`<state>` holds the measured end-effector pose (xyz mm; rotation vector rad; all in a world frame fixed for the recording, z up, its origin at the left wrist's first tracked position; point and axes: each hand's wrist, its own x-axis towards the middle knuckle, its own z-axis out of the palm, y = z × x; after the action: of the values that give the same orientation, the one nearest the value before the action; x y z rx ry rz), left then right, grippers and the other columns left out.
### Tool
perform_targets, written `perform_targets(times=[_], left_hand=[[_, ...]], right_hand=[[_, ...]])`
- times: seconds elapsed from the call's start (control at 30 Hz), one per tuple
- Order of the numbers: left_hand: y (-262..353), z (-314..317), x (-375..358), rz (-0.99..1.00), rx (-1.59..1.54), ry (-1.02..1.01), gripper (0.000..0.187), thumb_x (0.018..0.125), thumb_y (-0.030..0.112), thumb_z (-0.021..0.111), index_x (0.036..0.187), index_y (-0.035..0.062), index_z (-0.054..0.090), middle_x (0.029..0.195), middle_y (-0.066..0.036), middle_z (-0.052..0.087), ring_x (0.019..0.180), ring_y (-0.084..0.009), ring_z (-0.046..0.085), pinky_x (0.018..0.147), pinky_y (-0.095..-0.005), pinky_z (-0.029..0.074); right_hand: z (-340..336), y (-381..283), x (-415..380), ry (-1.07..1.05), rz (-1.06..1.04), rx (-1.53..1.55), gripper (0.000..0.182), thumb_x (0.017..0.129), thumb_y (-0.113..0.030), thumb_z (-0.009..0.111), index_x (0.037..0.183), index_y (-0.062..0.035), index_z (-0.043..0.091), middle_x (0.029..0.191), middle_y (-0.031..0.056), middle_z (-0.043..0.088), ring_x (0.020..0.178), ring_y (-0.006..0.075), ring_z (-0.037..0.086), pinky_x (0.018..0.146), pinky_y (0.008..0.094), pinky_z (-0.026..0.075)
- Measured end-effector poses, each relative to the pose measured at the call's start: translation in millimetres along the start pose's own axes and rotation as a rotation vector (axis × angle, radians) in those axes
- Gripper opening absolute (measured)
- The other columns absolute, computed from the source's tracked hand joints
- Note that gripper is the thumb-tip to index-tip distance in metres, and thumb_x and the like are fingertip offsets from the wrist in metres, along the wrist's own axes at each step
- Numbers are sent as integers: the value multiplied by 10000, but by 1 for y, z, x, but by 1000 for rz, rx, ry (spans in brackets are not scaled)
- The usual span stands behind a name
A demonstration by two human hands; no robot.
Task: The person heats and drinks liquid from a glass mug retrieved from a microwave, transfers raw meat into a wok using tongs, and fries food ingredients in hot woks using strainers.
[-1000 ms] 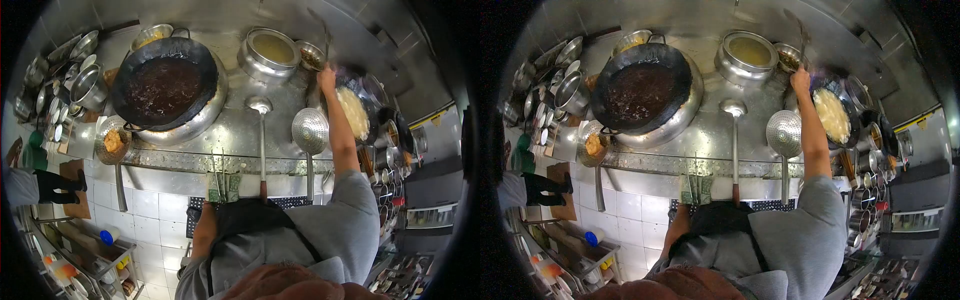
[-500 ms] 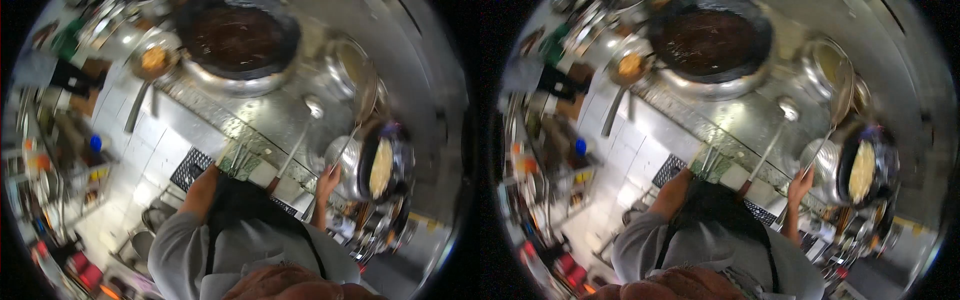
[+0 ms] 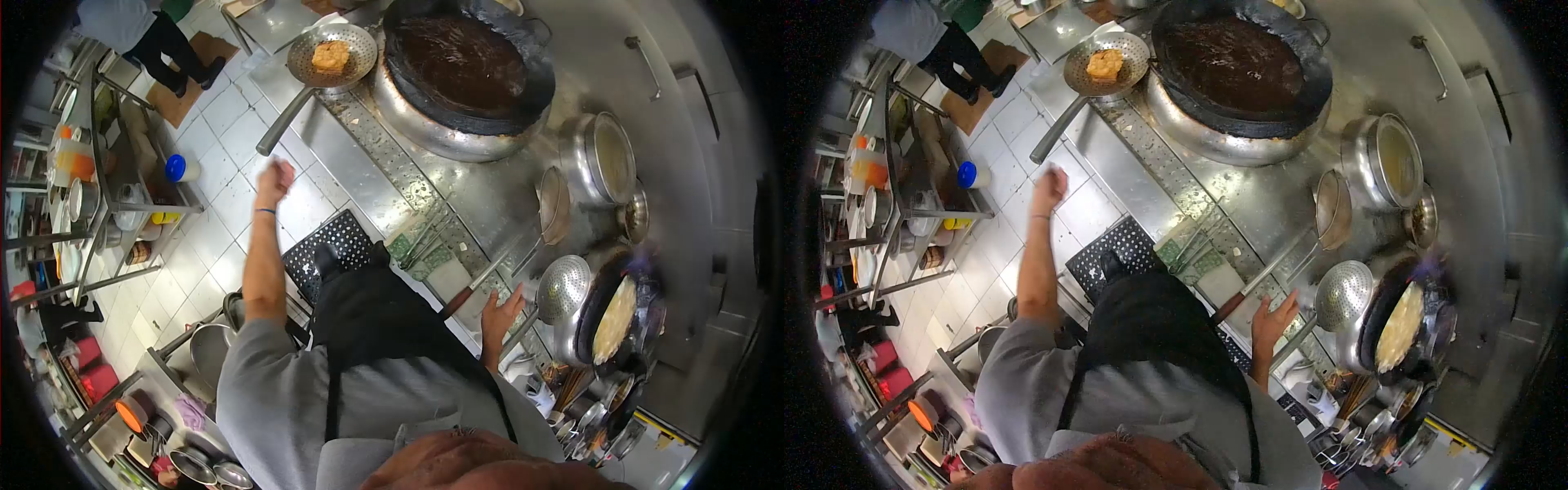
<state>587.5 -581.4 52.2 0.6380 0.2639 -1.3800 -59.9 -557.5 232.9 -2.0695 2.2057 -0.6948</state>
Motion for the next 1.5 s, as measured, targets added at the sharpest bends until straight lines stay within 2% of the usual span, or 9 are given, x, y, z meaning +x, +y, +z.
perform_targets(times=[0.1, 0.17, 0.27, 0.4, 0.53, 0.67, 0.77, 1.33, 1.5], left_hand=[[44, 142, -71, 40, 259, 42, 734, 1031, 522, 288, 1343, -136, 382, 1272, -302, 550, 973, -360, 656, 872, -405, 578], [44, 166, -73, -2, 366, -1, 607, 1032, 423, 401, 1359, -88, 384, 1219, -300, 580, 948, -338, 653, 845, -398, 585], [1, 196, -75, -137, 367, -11, 288, 924, 131, 632, 1145, -37, 554, 1071, -206, 640, 753, -194, 583, 685, -304, 559], [-48, 216, -41, -169, 410, 62, 104, 923, 162, 641, 897, 77, 586, 727, 10, 578, 591, -81, 504, 575, -257, 499], [-69, 233, -60, 12, 494, 92, 135, 849, 58, 645, 760, 57, 543, 601, 1, 478, 484, -95, 431, 436, -248, 388], [-90, 204, -141, 237, 608, 137, 165, 822, 80, 678, 756, 20, 539, 736, -72, 530, 570, -165, 519, 459, -308, 441], [-106, 180, -209, 325, 680, 90, 354, 787, 31, 669, 1085, -76, 510, 710, -93, 556, 538, -167, 548, 409, -313, 449], [-245, 11, -493, 388, 263, 332, 179, 767, 38, 624, 892, 25, 497, 613, -9, 486, 474, -95, 477, 369, -272, 363], [-264, -11, -600, 698, 69, 414, 279, 757, 24, 648, 962, 29, 459, 607, -13, 486, 444, -87, 461, 338, -264, 357]], right_hand=[[-11, -12, 17, 36, -143, 8, 599, 880, -89, 658, 1407, 37, 402, 1278, 270, 469, 1013, 380, 555, 882, 450, 465], [-15, -29, 31, 4, -140, 114, 544, 880, -92, 662, 1370, 24, 456, 1266, 241, 476, 1008, 346, 561, 849, 422, 483], [-23, -67, 56, -47, -132, 302, 425, 891, -75, 654, 1297, -6, 548, 1227, 171, 509, 978, 243, 572, 761, 330, 519], [-12, -120, 92, -198, -329, 537, 356, 918, -78, 610, 1261, 9, 576, 1250, 185, 510, 943, 257, 588, 738, 352, 518], [1, -173, 114, -302, -555, 594, 301, 933, -72, 593, 1218, 23, 604, 1258, 160, 519, 952, 240, 600, 733, 341, 524], [16, -184, 114, -338, -702, 654, 264, 947, -70, 581, 1188, 28, 624, 1255, 136, 542, 946, 227, 601, 769, 324, 514], [29, -172, 104, -425, -692, 613, 265, 964, -88, 561, 1190, 34, 627, 1265, 142, 535, 985, 248, 613, 787, 332, 527], [25, -259, -50, -633, -1183, 619, 300, 935, -64, 542, 1217, 12, 610, 1242, 188, 532, 1049, 302, 577, 867, 379, 502], [20, -269, -144, -800, -1288, 637, 291, 940, -84, 551, 1207, 8, 621, 1267, 167, 521, 1020, 273, 585, 827, 357, 501]])
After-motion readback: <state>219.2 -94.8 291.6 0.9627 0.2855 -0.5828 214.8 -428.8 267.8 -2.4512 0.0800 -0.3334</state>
